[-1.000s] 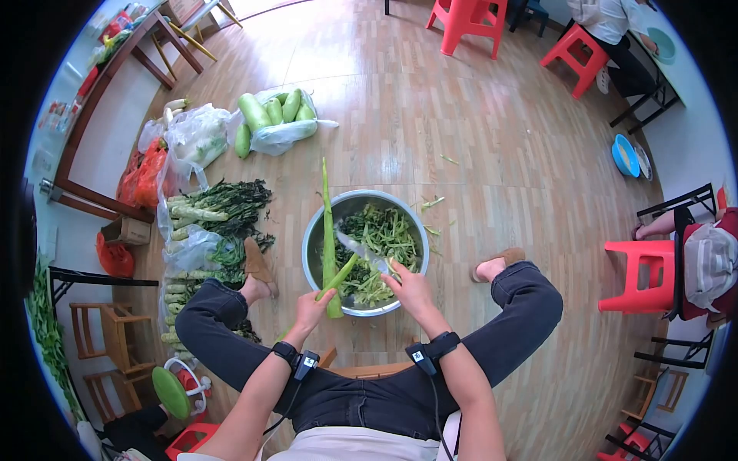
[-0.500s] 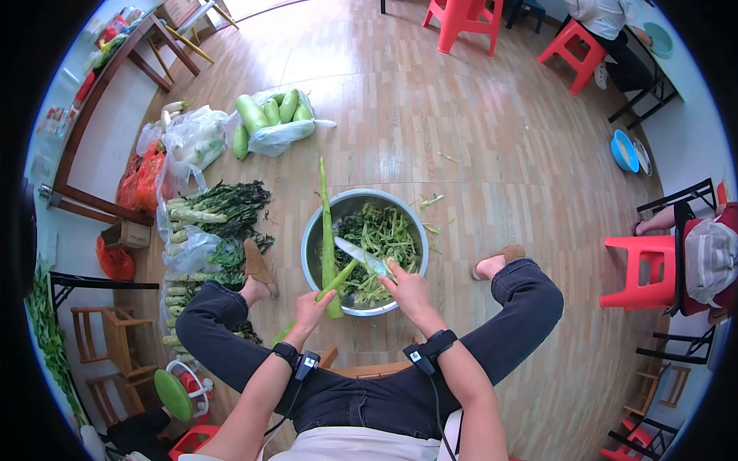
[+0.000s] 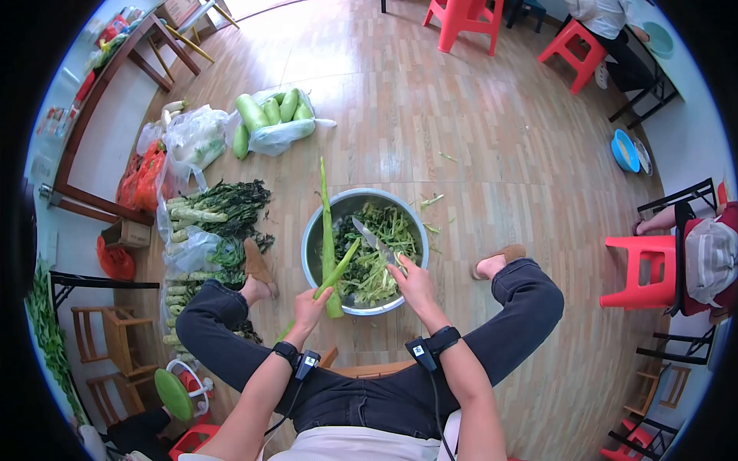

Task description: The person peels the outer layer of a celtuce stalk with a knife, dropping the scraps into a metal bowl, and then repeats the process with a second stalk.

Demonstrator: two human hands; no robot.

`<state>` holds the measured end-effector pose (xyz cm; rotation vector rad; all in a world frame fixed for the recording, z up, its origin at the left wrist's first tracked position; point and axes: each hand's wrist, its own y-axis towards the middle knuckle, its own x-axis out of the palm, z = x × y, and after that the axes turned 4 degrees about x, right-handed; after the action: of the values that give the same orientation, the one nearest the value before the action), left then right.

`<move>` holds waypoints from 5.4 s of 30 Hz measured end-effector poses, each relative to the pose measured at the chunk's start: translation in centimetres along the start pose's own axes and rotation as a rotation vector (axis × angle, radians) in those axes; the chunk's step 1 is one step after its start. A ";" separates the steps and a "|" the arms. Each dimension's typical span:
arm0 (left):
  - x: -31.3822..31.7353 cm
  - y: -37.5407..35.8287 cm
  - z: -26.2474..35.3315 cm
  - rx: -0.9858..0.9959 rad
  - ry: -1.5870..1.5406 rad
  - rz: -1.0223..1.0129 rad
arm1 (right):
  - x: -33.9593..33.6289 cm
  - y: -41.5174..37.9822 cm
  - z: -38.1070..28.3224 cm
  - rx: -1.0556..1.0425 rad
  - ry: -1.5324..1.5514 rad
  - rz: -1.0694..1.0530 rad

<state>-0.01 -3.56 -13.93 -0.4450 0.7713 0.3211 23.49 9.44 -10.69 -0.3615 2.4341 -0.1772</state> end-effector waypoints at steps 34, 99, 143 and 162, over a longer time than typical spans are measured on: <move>-2.4 3.5 3.7 -0.179 -1.573 -0.017 | 2.8 -0.7 1.5 0.261 0.470 -0.155; -2.2 -5.5 7.0 -0.270 -1.208 -0.723 | -2.8 -6.3 -4.3 0.124 0.199 -0.684; -1.8 -5.9 6.7 -0.290 -1.155 -0.740 | -1.4 -6.4 -2.7 -0.034 0.214 -0.580; -1.4 -5.9 6.7 -0.223 -1.089 -0.710 | -2.0 -6.2 -3.2 -0.022 0.090 -0.555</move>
<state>5.61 -5.43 -7.12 -0.6290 -0.5006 -0.0505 24.25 4.25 -5.73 -1.0547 2.3660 -0.4115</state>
